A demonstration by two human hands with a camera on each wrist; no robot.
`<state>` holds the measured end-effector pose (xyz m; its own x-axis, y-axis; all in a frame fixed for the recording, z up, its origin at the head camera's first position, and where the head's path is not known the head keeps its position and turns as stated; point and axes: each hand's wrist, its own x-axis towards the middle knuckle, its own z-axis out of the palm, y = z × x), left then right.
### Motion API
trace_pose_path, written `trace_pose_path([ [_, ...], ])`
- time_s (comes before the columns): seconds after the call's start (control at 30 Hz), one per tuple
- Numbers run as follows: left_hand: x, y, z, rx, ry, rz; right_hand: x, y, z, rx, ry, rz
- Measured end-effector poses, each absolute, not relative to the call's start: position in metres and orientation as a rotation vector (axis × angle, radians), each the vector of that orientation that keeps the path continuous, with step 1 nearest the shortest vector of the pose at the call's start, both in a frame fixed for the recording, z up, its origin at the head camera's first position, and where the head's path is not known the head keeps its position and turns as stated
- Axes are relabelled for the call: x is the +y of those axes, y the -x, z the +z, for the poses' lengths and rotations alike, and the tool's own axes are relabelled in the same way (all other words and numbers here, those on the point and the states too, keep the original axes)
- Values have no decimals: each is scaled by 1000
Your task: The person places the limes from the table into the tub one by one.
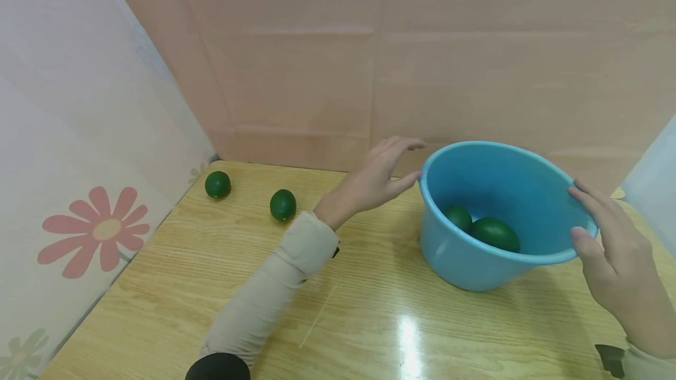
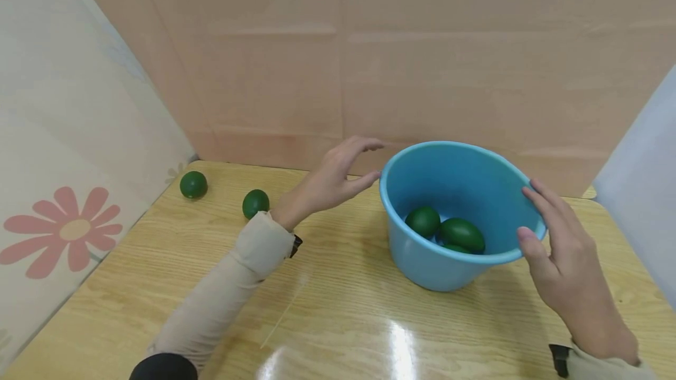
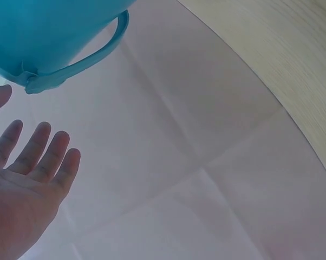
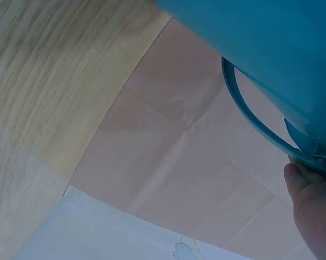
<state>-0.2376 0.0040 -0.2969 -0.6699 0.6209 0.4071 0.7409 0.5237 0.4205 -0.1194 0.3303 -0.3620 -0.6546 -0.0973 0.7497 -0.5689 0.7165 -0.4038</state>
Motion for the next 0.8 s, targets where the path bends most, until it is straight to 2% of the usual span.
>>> trace_pose_path([
  [0.8,-19,244,-307,-2581,1155,-783,332,122,-365,-2188,-507,822],
])
